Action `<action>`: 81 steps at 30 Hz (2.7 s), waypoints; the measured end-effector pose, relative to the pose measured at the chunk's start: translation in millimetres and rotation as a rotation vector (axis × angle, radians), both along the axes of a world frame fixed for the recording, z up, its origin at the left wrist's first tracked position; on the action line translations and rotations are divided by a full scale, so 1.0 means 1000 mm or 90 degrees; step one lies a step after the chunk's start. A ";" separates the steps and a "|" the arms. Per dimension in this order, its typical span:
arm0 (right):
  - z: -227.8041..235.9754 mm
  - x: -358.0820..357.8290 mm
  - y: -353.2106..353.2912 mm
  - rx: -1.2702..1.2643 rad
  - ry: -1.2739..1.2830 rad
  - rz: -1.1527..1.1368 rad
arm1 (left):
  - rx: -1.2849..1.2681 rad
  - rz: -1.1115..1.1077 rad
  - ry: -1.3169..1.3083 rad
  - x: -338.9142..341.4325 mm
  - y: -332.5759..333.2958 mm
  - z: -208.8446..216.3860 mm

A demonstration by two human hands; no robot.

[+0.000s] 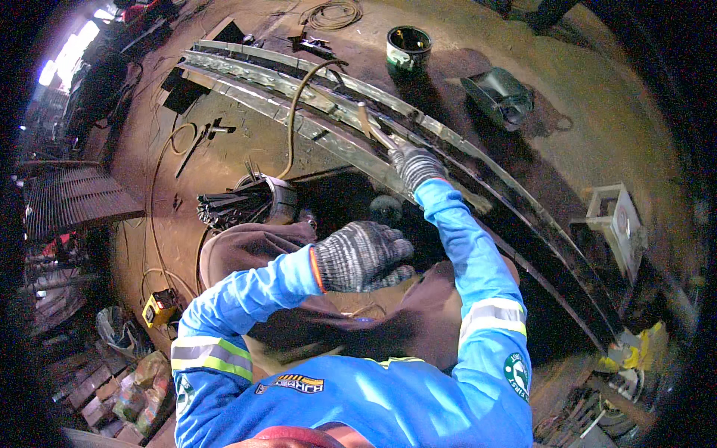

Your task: The person is sitting on the floor in a workshop, working on a long metal frame. They use a hammer to tap and align sections of the frame, then switch to an angle grinder to smooth the metal surface, creating sparks.

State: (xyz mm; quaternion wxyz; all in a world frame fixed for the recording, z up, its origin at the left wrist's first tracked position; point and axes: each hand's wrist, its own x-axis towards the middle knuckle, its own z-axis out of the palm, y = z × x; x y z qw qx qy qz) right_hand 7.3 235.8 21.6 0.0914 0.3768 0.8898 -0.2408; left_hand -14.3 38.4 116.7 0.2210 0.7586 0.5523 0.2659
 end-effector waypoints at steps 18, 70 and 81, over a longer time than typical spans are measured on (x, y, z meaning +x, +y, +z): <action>-0.029 -0.099 0.006 0.241 0.291 0.080 | 0.280 0.096 -0.081 -0.038 -0.003 0.038; -0.055 -0.083 -0.005 0.210 -0.012 0.131 | 0.241 0.004 -0.076 -0.016 0.006 0.032; -0.017 -0.079 -0.044 0.116 0.309 0.237 | 0.229 -0.008 -0.077 -0.016 0.001 0.032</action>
